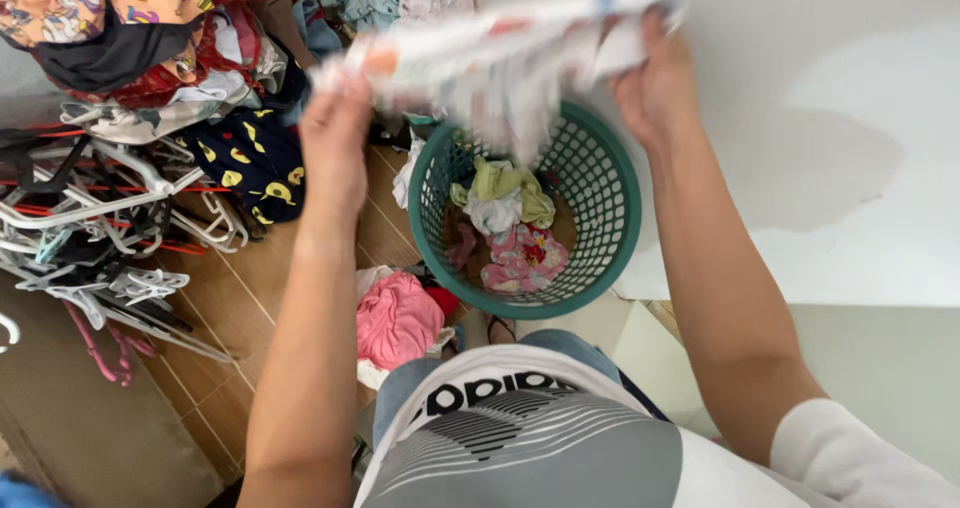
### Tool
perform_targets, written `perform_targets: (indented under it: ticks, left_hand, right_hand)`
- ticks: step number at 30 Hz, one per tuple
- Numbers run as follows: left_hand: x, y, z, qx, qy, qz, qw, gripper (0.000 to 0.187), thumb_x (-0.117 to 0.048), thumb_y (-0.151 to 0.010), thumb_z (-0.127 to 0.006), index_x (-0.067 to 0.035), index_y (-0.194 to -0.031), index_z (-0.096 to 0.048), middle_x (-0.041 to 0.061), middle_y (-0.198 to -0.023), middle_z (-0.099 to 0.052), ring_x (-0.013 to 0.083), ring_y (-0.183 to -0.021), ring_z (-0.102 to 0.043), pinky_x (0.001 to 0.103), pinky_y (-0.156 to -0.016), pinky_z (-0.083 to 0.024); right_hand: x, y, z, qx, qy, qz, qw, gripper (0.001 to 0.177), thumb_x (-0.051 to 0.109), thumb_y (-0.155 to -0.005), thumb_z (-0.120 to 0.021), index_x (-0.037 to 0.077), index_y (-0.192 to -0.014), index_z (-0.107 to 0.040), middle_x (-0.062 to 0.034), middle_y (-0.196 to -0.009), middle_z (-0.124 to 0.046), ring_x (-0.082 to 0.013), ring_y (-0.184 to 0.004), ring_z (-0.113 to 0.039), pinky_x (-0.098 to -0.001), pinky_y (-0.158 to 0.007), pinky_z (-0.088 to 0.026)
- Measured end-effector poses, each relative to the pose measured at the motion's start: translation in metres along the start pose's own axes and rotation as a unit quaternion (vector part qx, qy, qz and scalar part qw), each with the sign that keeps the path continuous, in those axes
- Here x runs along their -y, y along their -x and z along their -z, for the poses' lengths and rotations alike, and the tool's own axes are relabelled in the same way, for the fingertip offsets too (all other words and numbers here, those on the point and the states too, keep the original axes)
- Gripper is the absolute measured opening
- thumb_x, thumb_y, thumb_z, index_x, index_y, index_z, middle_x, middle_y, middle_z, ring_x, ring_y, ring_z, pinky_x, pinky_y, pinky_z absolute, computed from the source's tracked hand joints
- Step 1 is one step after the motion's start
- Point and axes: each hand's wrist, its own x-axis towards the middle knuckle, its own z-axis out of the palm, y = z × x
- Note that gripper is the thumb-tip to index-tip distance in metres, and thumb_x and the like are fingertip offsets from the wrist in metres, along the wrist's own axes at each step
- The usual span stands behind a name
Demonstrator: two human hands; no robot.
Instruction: The person picks up individual pieces of clothing from a large pile on a staircase and places them into a green plastic laundry basket.
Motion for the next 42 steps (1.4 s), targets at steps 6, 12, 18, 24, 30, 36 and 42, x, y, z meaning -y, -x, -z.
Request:
perform_targets:
  ticks: [6,12,18,24,30,36,42]
  left_hand:
    - [0.037,-0.007,0.027,-0.126,-0.211,0.139,0.96,0.052,-0.026,-0.095,-0.065,-0.007,-0.142,-0.057,0.008,-0.142,-0.063,0.0147,-0.127,-0.06,0.029,-0.106,-0.045]
    - [0.164,0.094,0.036,-0.014,-0.348,0.221,0.911,0.037,-0.029,-0.1,-0.061,-0.007,-0.129,-0.07,0.002,-0.121,-0.072,0.0156,-0.11,-0.066,0.03,-0.096,-0.05]
    - [0.169,0.197,-0.002,-0.072,-0.188,0.368,0.907,0.035,-0.019,-0.097,-0.064,-0.005,-0.129,-0.068,0.005,-0.123,-0.073,0.0134,-0.113,-0.065,0.028,-0.099,-0.05]
    - [0.143,0.225,0.017,-0.173,-0.181,0.502,0.828,0.037,-0.017,-0.109,-0.061,-0.004,-0.142,-0.072,0.03,-0.104,-0.071,0.0333,-0.079,-0.051,0.049,-0.074,-0.041]
    - [0.118,0.199,0.029,-0.134,-0.212,0.447,0.858,0.04,-0.02,-0.098,-0.059,-0.006,-0.135,-0.066,0.009,-0.118,-0.068,0.0204,-0.099,-0.062,0.037,-0.083,-0.056]
    - [0.144,0.159,-0.026,0.047,-0.467,0.108,0.876,0.096,-0.022,-0.068,-0.088,-0.001,-0.15,-0.044,0.019,-0.135,-0.057,0.0342,-0.123,-0.057,0.041,-0.103,-0.047]
    - [0.163,0.108,-0.06,0.087,-0.346,0.106,0.928,0.047,-0.006,-0.094,-0.064,-0.006,-0.14,-0.059,0.014,-0.131,-0.066,0.0258,-0.119,-0.064,0.034,-0.102,-0.052]
  right_hand:
    - [-0.033,-0.059,0.037,-0.062,0.402,-0.072,0.911,0.061,0.035,-0.101,-0.07,0.019,-0.148,-0.035,0.0028,-0.141,-0.057,-0.0145,-0.119,-0.059,-0.0438,-0.081,-0.056]
    - [-0.203,0.007,0.166,0.177,0.649,-0.134,0.728,0.015,0.017,-0.095,-0.065,0.008,-0.106,-0.068,-0.0076,-0.094,-0.071,-0.021,-0.078,-0.065,-0.0367,-0.065,-0.054]
    - [-0.362,0.067,0.216,0.089,0.52,-0.389,0.755,0.034,0.011,-0.081,-0.069,0.001,-0.112,-0.077,-0.0159,-0.117,-0.079,-0.0316,-0.099,-0.073,-0.0453,-0.081,-0.058]
    - [-0.401,0.059,0.209,0.251,0.734,-0.088,0.625,0.077,0.018,-0.043,-0.097,-0.008,-0.112,-0.074,-0.0392,-0.132,-0.054,-0.0635,-0.124,-0.049,-0.058,-0.093,-0.042]
    - [-0.28,0.056,0.123,0.083,0.513,-0.188,0.834,0.021,0.015,-0.092,-0.076,0.002,-0.107,-0.081,-0.0133,-0.108,-0.08,-0.0206,-0.095,-0.074,-0.0326,-0.088,-0.056]
    - [-0.073,0.098,-0.036,0.026,0.091,-0.239,0.966,0.018,0.003,-0.094,-0.069,-0.004,-0.11,-0.073,-0.0129,-0.112,-0.075,-0.023,-0.103,-0.072,-0.0383,-0.095,-0.06]
    - [0.01,0.105,-0.089,0.094,0.108,-0.029,0.989,0.049,0.01,-0.101,-0.07,0.001,-0.146,-0.053,-0.0152,-0.143,-0.06,-0.0276,-0.131,-0.062,-0.0434,-0.116,-0.051]
